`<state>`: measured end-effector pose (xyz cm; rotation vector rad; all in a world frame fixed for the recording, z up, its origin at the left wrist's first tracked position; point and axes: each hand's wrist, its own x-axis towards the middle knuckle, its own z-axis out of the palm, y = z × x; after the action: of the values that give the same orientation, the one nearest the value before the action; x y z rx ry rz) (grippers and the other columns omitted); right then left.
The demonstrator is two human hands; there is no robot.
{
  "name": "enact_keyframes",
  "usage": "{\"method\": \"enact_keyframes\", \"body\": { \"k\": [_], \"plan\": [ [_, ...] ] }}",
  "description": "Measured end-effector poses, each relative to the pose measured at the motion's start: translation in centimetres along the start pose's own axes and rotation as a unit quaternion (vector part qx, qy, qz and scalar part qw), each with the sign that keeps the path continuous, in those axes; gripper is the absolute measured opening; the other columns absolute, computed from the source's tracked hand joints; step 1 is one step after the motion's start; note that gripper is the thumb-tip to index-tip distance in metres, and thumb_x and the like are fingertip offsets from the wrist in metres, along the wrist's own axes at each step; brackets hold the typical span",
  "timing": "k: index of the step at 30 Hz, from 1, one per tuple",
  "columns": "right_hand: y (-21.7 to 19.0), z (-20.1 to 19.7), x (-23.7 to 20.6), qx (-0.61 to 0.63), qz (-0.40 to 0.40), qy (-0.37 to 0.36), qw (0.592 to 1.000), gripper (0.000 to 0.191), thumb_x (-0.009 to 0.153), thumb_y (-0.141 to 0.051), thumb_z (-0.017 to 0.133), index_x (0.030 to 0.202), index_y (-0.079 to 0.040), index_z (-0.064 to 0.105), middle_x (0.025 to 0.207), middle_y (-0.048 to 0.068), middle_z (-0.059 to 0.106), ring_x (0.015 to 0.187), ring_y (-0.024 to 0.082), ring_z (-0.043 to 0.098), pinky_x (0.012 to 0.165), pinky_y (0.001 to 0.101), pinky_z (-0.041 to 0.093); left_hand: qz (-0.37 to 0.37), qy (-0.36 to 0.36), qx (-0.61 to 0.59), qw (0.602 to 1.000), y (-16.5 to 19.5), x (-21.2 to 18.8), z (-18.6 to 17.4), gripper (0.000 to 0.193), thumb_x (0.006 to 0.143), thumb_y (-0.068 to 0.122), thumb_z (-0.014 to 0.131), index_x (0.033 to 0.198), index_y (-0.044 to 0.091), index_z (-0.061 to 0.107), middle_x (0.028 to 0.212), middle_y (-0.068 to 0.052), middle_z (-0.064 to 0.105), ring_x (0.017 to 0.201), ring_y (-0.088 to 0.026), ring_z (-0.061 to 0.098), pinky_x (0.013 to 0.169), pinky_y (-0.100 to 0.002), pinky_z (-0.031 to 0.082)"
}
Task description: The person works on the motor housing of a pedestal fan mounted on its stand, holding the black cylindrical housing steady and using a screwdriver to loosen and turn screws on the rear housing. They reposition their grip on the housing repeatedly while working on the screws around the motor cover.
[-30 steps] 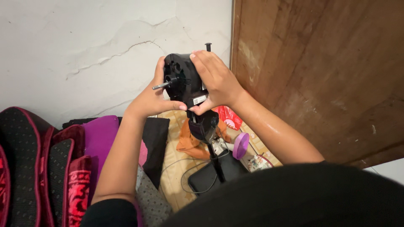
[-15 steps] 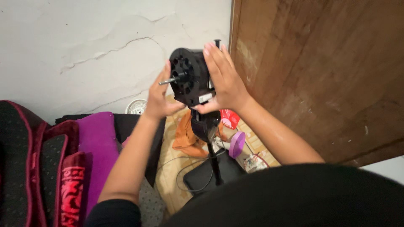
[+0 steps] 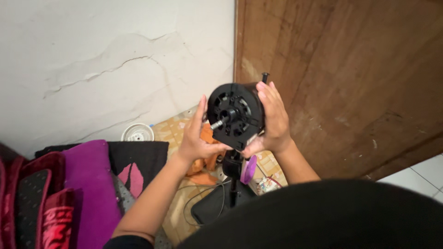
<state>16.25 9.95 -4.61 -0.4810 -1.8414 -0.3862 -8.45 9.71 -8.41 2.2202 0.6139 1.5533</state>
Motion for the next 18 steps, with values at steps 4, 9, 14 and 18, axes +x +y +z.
{"method": "enact_keyframes", "body": {
  "k": [4, 9, 14, 18],
  "plan": [
    [-1.3, -1.5, -1.0, -0.039, 0.038, 0.013, 0.998, 0.135, 0.058, -0.089, 0.065, 0.151, 0.005, 0.038, 0.155, 0.029, 0.042, 0.148, 0.047, 0.044, 0.127, 0.0636, 0.031, -0.032, -0.07, -0.221, 0.972, -1.1, 1.0, 3.0, 0.143, 0.071, 0.04, 0.094, 0.17, -0.001, 0.0, 0.173, -0.021, 0.028, 0.161, -0.031, 0.031, 0.134, -0.042, 0.026],
    [-4.1, -2.0, -3.1, -0.038, 0.15, 0.001, 0.988, 0.123, 0.071, -0.069, 0.078, 0.161, 0.002, 0.031, 0.168, 0.034, 0.024, 0.156, 0.048, 0.034, 0.13, 0.0522, 0.033, -0.035, -0.177, -0.4, 0.899, -2.4, 3.6, 4.1, 0.151, 0.071, 0.039, 0.095, 0.166, 0.007, -0.017, 0.171, -0.015, 0.028, 0.161, -0.029, 0.032, 0.135, -0.045, 0.025],
    [-3.2, -2.5, -4.5, 0.019, 0.188, -0.011, 0.982, 0.12, 0.075, -0.055, 0.083, 0.165, -0.002, 0.023, 0.171, 0.034, 0.02, 0.162, 0.046, 0.028, 0.133, 0.0494, 0.031, -0.046, -0.163, -0.35, 0.921, -1.6, 3.8, 4.9, 0.145, 0.077, 0.041, 0.089, 0.167, 0.008, -0.02, 0.171, -0.016, 0.032, 0.162, -0.029, 0.033, 0.137, -0.044, 0.022],
    [-1.0, -2.8, -5.5, 0.077, 0.18, -0.017, 0.981, 0.123, 0.074, -0.058, 0.08, 0.166, -0.003, 0.021, 0.172, 0.033, 0.017, 0.162, 0.044, 0.029, 0.131, 0.0471, 0.031, -0.038, -0.093, -0.28, 0.955, -0.3, 3.4, 6.1, 0.135, 0.079, 0.041, 0.087, 0.17, 0.004, -0.006, 0.175, -0.017, 0.028, 0.165, -0.029, 0.028, 0.139, -0.044, 0.019]
  ]
}}
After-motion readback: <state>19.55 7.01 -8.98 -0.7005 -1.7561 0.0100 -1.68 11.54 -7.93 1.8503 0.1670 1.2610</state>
